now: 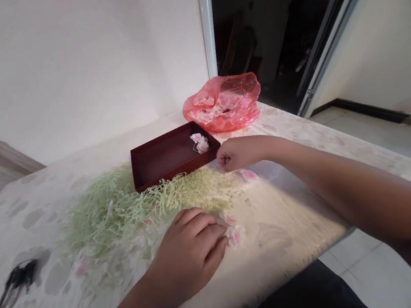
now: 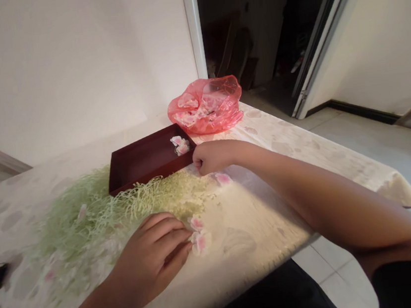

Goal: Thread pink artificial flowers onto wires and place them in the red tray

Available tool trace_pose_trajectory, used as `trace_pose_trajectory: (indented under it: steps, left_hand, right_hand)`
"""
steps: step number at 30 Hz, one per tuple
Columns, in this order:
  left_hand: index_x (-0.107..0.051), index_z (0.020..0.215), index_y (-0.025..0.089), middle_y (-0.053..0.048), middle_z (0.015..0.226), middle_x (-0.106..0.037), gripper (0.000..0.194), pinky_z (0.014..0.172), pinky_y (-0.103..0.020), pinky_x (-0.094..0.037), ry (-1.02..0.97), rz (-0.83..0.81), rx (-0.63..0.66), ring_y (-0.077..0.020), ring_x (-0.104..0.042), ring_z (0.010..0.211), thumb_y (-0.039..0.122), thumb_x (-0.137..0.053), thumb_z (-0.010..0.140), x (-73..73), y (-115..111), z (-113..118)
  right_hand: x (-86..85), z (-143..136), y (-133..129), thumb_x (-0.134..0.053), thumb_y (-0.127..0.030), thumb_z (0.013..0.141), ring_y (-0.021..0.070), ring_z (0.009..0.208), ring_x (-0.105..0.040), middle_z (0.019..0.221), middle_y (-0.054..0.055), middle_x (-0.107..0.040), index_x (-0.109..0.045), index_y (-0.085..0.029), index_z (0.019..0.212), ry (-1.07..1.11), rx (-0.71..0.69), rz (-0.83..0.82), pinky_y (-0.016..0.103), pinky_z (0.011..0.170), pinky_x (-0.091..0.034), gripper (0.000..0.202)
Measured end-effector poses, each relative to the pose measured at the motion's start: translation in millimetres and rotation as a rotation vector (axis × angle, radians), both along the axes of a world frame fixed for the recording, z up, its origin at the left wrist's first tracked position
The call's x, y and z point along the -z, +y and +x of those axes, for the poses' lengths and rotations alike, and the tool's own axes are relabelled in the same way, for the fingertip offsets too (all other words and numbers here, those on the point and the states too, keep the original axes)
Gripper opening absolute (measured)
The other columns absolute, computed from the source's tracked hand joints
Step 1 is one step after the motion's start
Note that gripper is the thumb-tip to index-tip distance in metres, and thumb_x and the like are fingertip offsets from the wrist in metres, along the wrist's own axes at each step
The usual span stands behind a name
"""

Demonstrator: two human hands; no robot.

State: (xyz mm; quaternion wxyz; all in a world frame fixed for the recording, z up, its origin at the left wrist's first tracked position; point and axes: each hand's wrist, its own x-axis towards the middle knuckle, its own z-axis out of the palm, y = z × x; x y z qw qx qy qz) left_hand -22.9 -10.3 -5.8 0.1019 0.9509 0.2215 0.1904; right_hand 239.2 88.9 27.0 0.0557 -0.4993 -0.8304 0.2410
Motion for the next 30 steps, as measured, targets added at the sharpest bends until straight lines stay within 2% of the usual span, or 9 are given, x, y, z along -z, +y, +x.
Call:
trace_pose_trajectory:
  steps: [9,13,19,25,30]
  left_hand:
    - [-0.069,0.105,0.018,-0.005,0.098,-0.071,0.017,0.094,-0.040,-0.049,-0.093,-0.038,-0.003,-0.0220,-0.061,0.098,0.014,-0.063,0.090,-2.5,0.3,-2.0]
    - [-0.068,0.107,0.018,-0.006,0.100,-0.071,0.021,0.096,-0.041,-0.049,-0.104,-0.045,0.003,-0.0222,-0.061,0.099,0.012,-0.063,0.087,-3.9,-1.5,-2.7]
    - [-0.067,0.105,0.018,-0.006,0.097,-0.070,0.020,0.092,-0.039,-0.050,-0.153,-0.048,-0.020,-0.0216,-0.061,0.096,0.010,-0.061,0.088,-5.5,-1.3,-1.7]
    - [-0.067,0.103,0.017,-0.006,0.096,-0.069,0.017,0.091,-0.037,-0.050,-0.228,-0.037,-0.090,-0.0207,-0.061,0.098,0.010,-0.060,0.089,-3.4,1.2,-4.7]
    - [-0.068,0.104,0.017,-0.006,0.096,-0.070,0.016,0.090,-0.037,-0.051,-0.240,-0.049,-0.105,-0.0203,-0.062,0.097,0.012,-0.060,0.090,-2.2,1.3,-5.3]
  right_hand:
    - [3.7,-3.4,0.9,-0.064,-0.026,0.074,0.0153,0.071,-0.059,0.084,0.001,-0.069,-0.071,-0.020,0.089,0.073,0.086,0.059,0.026,0.061,-0.040,0.018]
    - [10.0,-6.1,2.0,-0.062,-0.028,0.076,0.0144,0.068,-0.058,0.079,0.000,-0.069,-0.071,-0.020,0.085,0.053,0.067,0.072,0.026,0.060,-0.038,0.015]
    - [14.8,-12.8,-1.0,-0.063,-0.029,0.073,0.0141,0.065,-0.057,0.077,0.000,-0.068,-0.067,-0.021,0.077,0.032,0.132,0.138,0.027,0.058,-0.035,0.011]
    - [-0.6,-8.7,-4.0,-0.062,-0.026,0.071,0.0139,0.065,-0.056,0.071,0.000,-0.065,-0.066,-0.019,0.072,0.241,0.201,0.120,0.025,0.057,-0.039,0.009]
    - [-16.4,5.9,-4.9,-0.064,-0.025,0.069,0.0140,0.055,-0.048,0.060,0.001,-0.056,-0.067,-0.018,0.066,0.074,0.393,0.122,0.028,0.051,-0.033,0.008]
